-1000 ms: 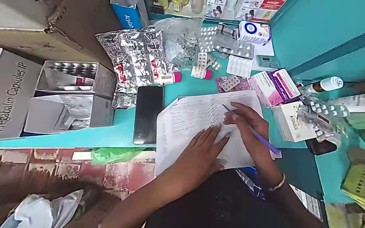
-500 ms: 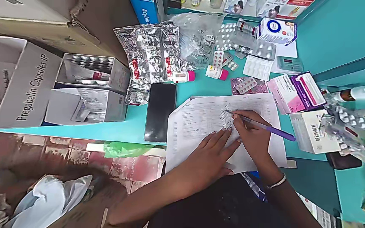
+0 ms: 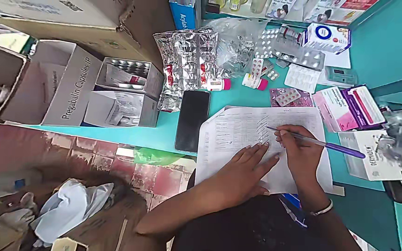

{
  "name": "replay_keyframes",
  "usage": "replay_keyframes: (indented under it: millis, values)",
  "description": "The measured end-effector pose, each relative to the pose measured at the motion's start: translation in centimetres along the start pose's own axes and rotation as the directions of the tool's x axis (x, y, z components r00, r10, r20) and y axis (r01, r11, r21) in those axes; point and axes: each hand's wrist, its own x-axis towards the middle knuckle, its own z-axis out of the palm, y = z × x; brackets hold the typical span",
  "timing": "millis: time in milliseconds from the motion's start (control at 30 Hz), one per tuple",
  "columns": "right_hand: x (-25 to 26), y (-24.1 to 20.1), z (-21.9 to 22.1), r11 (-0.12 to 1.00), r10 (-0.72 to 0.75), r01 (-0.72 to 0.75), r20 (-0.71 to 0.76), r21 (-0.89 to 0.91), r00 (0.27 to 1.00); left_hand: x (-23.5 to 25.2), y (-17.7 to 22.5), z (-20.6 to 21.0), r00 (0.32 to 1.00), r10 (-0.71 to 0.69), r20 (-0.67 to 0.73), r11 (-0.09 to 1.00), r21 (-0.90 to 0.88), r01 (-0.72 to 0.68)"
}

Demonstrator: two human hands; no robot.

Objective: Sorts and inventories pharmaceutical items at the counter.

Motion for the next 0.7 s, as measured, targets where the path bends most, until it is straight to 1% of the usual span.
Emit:
replay_keyframes:
  millis: [500,700]
  values:
    - [0.02,0.07,-0.06,0.999,0.007,-0.007,0.005,0.034,1.000,0.17,0.04,-0.02,1.000,-0.004,0.014,1.000,0.004,0.004]
    - [0.06,0.13,-0.09,1.000,0.001,-0.001,0.010,0.009,1.000,0.19,0.01,0.15,1.000,-0.008,0.017,1.000,0.011,0.008]
